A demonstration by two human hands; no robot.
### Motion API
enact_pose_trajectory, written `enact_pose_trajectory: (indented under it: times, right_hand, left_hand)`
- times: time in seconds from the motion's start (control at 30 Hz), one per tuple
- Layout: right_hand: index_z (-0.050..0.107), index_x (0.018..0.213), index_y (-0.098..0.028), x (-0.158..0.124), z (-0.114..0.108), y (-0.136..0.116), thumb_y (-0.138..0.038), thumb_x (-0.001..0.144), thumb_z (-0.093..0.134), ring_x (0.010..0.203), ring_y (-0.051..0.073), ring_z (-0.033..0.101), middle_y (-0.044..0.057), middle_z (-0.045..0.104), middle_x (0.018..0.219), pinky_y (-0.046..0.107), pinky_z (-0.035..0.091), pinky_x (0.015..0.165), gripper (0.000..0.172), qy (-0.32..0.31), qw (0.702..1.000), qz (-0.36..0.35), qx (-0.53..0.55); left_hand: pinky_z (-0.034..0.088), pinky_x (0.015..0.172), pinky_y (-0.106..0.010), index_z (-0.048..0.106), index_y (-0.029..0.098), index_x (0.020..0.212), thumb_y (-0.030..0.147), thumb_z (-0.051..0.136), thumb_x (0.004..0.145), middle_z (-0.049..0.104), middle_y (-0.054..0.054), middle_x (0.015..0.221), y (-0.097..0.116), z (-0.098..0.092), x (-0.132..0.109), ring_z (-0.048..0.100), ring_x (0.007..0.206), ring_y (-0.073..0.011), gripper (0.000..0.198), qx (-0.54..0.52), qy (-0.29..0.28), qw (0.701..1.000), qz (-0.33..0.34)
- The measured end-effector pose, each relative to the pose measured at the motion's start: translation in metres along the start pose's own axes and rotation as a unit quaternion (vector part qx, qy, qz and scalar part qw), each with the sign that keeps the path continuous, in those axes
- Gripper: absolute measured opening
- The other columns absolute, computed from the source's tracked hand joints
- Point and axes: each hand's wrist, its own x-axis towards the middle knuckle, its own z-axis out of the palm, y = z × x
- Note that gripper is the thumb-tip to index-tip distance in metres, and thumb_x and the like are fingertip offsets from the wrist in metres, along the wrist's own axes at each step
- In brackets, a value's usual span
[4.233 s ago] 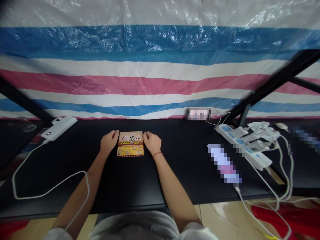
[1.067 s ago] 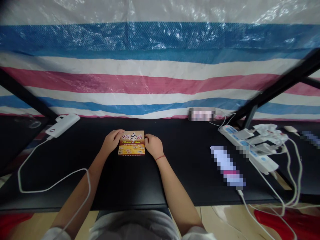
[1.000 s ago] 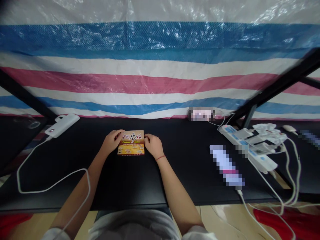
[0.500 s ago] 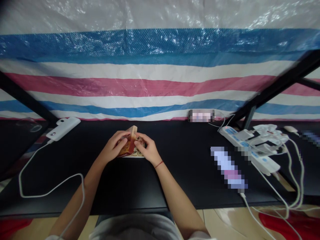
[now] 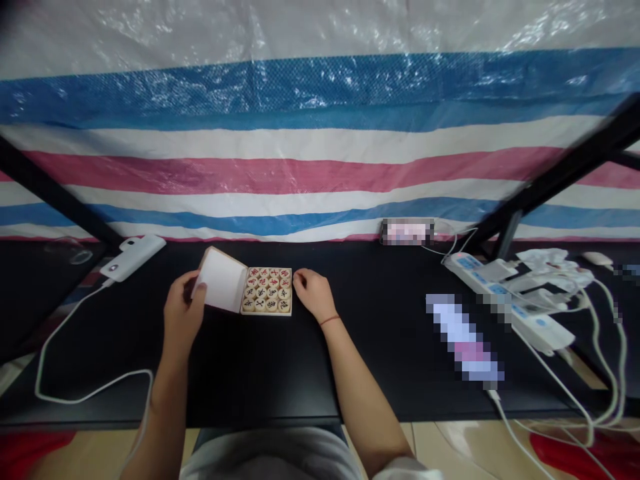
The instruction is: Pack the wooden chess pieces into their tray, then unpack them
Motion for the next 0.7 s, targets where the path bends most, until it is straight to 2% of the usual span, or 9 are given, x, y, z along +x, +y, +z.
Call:
enact_pose_trajectory:
  times: [0.1,0.17,0.23,0.3,0.37,0.4,0.53,0.6,0.7]
  right_hand:
    - [0.072,0.082,-0.019,0.001,-0.002,0.004,-0.031,0.089,0.047,0.073,0.017,0.065,0.005,0.072,0.08,0.025,0.044,0.072,0.029,-0.047,0.997,-0.007,-0.057]
    - [0.074,0.082,-0.02,0.001,-0.003,0.001,-0.032,0.089,0.047,0.073,0.017,0.066,0.005,0.073,0.08,0.024,0.044,0.07,0.03,-0.064,0.996,-0.005,-0.056]
    - [0.075,0.084,-0.02,-0.001,-0.004,-0.003,-0.032,0.089,0.048,0.072,0.017,0.066,0.004,0.074,0.079,0.023,0.043,0.068,0.03,-0.072,0.996,-0.001,-0.054]
    - [0.075,0.085,-0.02,-0.001,-0.004,-0.004,-0.031,0.088,0.048,0.071,0.017,0.066,0.004,0.073,0.078,0.023,0.043,0.067,0.029,-0.074,0.996,0.007,-0.05]
    - [0.076,0.084,-0.019,-0.001,-0.003,-0.004,-0.03,0.088,0.048,0.071,0.017,0.066,0.004,0.073,0.077,0.023,0.042,0.066,0.03,-0.071,0.996,0.013,-0.044]
    - [0.076,0.084,-0.019,-0.001,-0.002,-0.003,-0.03,0.088,0.048,0.071,0.017,0.067,0.004,0.073,0.077,0.023,0.042,0.066,0.03,-0.067,0.997,0.015,-0.042]
    - [0.076,0.083,-0.02,-0.001,0.002,-0.002,-0.03,0.087,0.048,0.07,0.017,0.067,0.003,0.073,0.074,0.022,0.042,0.065,0.03,-0.056,0.997,0.028,-0.045]
    - [0.076,0.081,-0.021,-0.002,0.003,-0.005,-0.029,0.087,0.048,0.07,0.017,0.067,0.003,0.073,0.073,0.022,0.041,0.064,0.03,-0.055,0.997,0.031,-0.045]
    - [0.076,0.081,-0.021,-0.005,0.006,-0.011,-0.026,0.086,0.048,0.068,0.016,0.067,0.002,0.072,0.07,0.022,0.041,0.062,0.029,-0.06,0.997,0.032,-0.036]
  left_hand:
    - [0.048,0.094,-0.043,0.057,0.02,0.115,0.032,0.049,0.088,0.059,-0.012,0.117,-0.01,-0.001,-0.002,0.057,0.108,-0.026,0.03,0.088,0.03,0.994,-0.053]
    - [0.045,0.094,-0.052,0.061,0.019,0.113,0.032,0.053,0.087,0.052,-0.016,0.129,-0.011,0.003,-0.006,0.048,0.119,-0.0338,0.031,0.176,0.075,0.98,-0.054]
    - [0.043,0.092,-0.057,0.065,0.021,0.112,0.032,0.053,0.087,0.048,-0.016,0.136,-0.008,0.011,-0.008,0.043,0.122,-0.0383,0.029,0.24,0.077,0.967,-0.03]
    - [0.045,0.09,-0.052,0.067,0.023,0.11,0.03,0.05,0.089,0.056,-0.013,0.128,-0.002,0.022,-0.006,0.049,0.116,-0.0353,0.028,0.254,-0.002,0.967,0.012]
    - [0.048,0.089,-0.042,0.066,0.019,0.112,0.027,0.043,0.091,0.063,-0.013,0.115,0.004,0.036,0.002,0.059,0.103,-0.0279,0.032,0.226,-0.102,0.968,0.044]
    - [0.048,0.09,-0.038,0.065,0.018,0.115,0.026,0.04,0.093,0.066,-0.013,0.111,0.007,0.043,0.008,0.062,0.1,-0.0255,0.035,0.211,-0.135,0.967,0.047]
    - [0.049,0.083,-0.033,0.066,0.021,0.109,0.025,0.037,0.093,0.072,-0.009,0.106,0.014,0.063,0.031,0.066,0.098,-0.0238,0.034,0.201,-0.179,0.963,0.022]
    - [0.05,0.079,-0.032,0.067,0.023,0.106,0.027,0.039,0.092,0.074,-0.007,0.099,0.012,0.067,0.035,0.068,0.093,-0.024,0.031,0.194,-0.201,0.96,0.015]
    - [0.05,0.079,-0.031,0.066,0.025,0.11,0.028,0.043,0.091,0.075,-0.006,0.1,0.004,0.066,0.034,0.068,0.093,-0.0237,0.03,0.185,-0.211,0.96,0.008]
